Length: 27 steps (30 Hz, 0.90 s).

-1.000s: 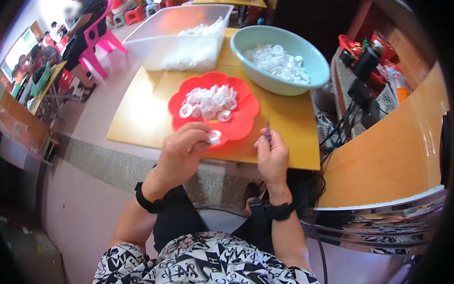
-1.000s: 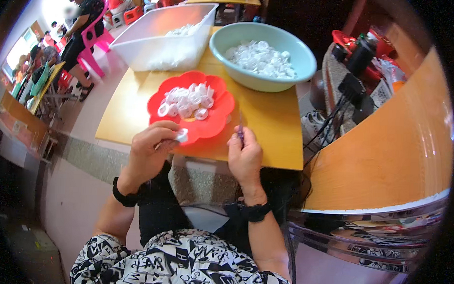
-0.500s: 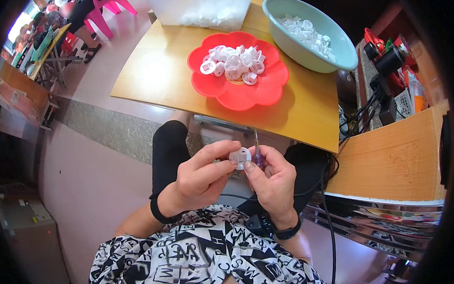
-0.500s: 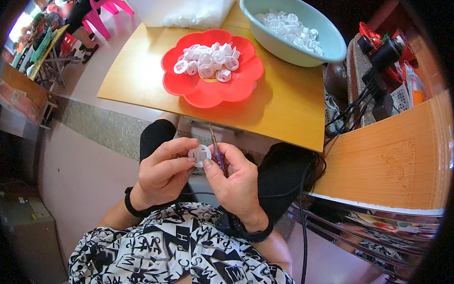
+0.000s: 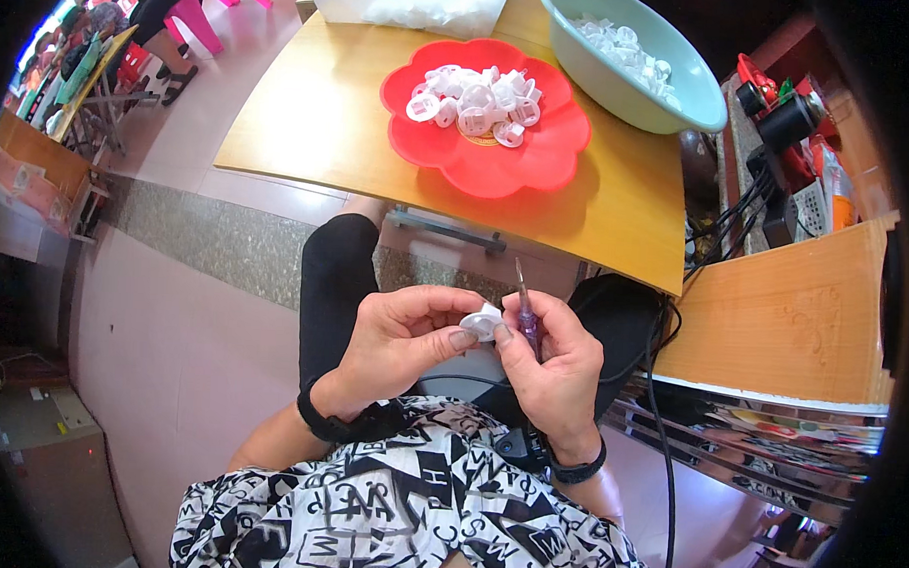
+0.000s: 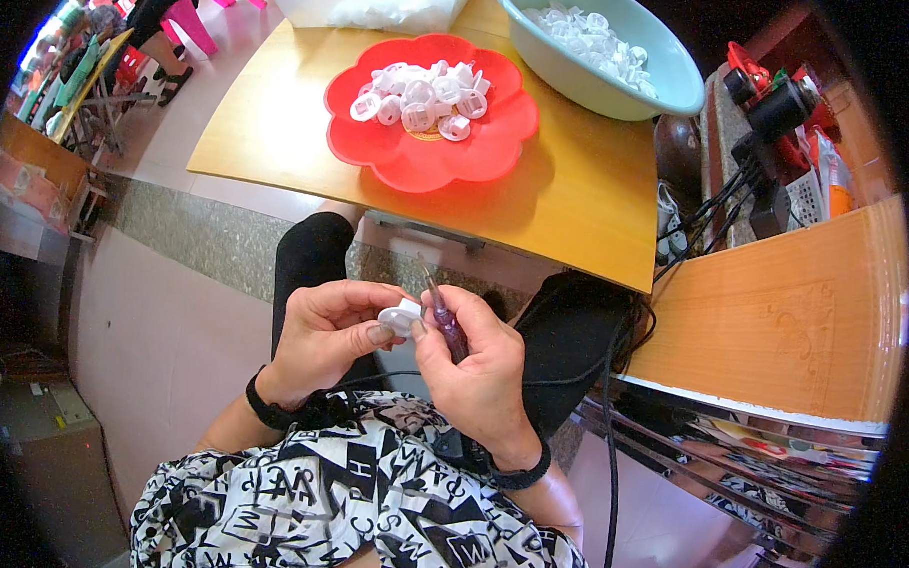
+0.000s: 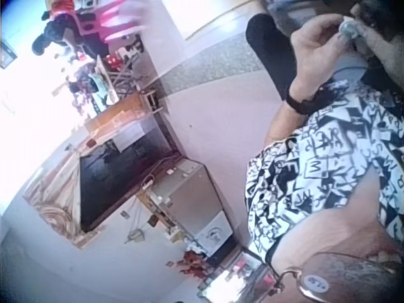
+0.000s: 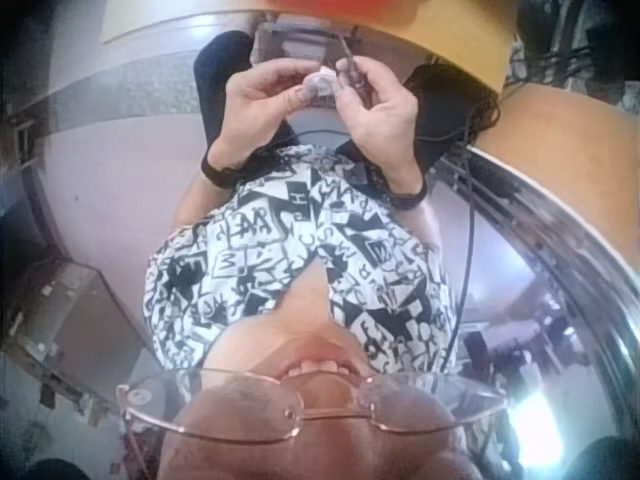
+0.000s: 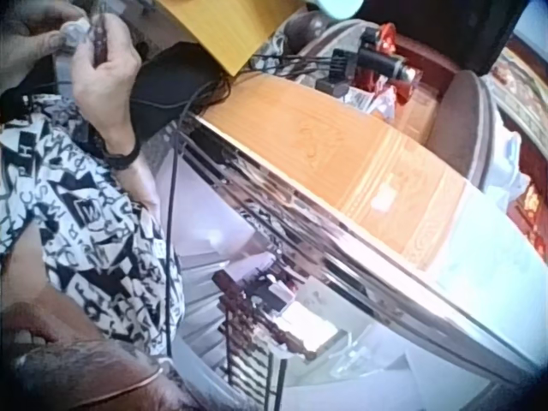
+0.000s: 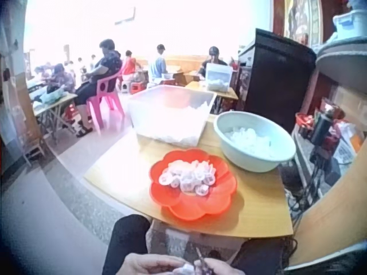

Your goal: Trimming excess material from white plastic shoe components using scissors.

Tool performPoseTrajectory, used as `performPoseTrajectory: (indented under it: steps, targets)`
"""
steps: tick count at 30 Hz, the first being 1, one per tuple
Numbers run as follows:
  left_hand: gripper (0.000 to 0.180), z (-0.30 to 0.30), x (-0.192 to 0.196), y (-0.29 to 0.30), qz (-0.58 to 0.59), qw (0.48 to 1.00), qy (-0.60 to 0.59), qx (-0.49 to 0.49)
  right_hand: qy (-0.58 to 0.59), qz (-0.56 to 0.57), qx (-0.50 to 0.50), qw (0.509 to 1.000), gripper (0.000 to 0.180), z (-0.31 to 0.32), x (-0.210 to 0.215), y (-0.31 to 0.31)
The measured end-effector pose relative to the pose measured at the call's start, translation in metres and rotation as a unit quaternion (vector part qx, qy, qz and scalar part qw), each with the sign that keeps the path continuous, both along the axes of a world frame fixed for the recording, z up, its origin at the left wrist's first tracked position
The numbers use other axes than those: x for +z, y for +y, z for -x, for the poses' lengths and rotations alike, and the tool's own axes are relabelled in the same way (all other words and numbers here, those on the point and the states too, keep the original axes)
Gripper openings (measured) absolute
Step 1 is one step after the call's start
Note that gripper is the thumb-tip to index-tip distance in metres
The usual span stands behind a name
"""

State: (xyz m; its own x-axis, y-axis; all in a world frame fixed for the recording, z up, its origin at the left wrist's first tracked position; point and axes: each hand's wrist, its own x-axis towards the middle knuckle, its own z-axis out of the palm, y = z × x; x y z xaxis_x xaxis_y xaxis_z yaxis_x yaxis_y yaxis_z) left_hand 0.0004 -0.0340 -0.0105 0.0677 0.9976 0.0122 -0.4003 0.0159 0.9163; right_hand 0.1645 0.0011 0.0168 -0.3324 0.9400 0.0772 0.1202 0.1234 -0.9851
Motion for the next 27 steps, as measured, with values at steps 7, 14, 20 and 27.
performPoseTrajectory:
  steps: [7, 14, 20, 27]
  targets:
    - [0.027, -0.004, -0.001, 0.001, 0.019, 0.998, -0.068, 0.000, -0.056, -0.054, 0.016, 0.997, 0.025, -0.007, 0.002, 0.000]
    - [0.030, -0.002, -0.003, 0.000, 0.040, 0.992, -0.116, 0.008, -0.021, 0.029, -0.002, 0.999, 0.029, -0.002, -0.003, -0.007]
    - [0.039, 0.001, -0.007, -0.006, 0.030, 0.997, -0.077, 0.001, -0.008, -0.009, 0.012, 1.000, 0.023, 0.002, -0.007, -0.004]
    - [0.032, 0.009, 0.001, -0.003, 0.038, 0.999, -0.021, -0.009, -0.060, -0.035, 0.049, 0.996, 0.021, 0.002, 0.000, 0.002]
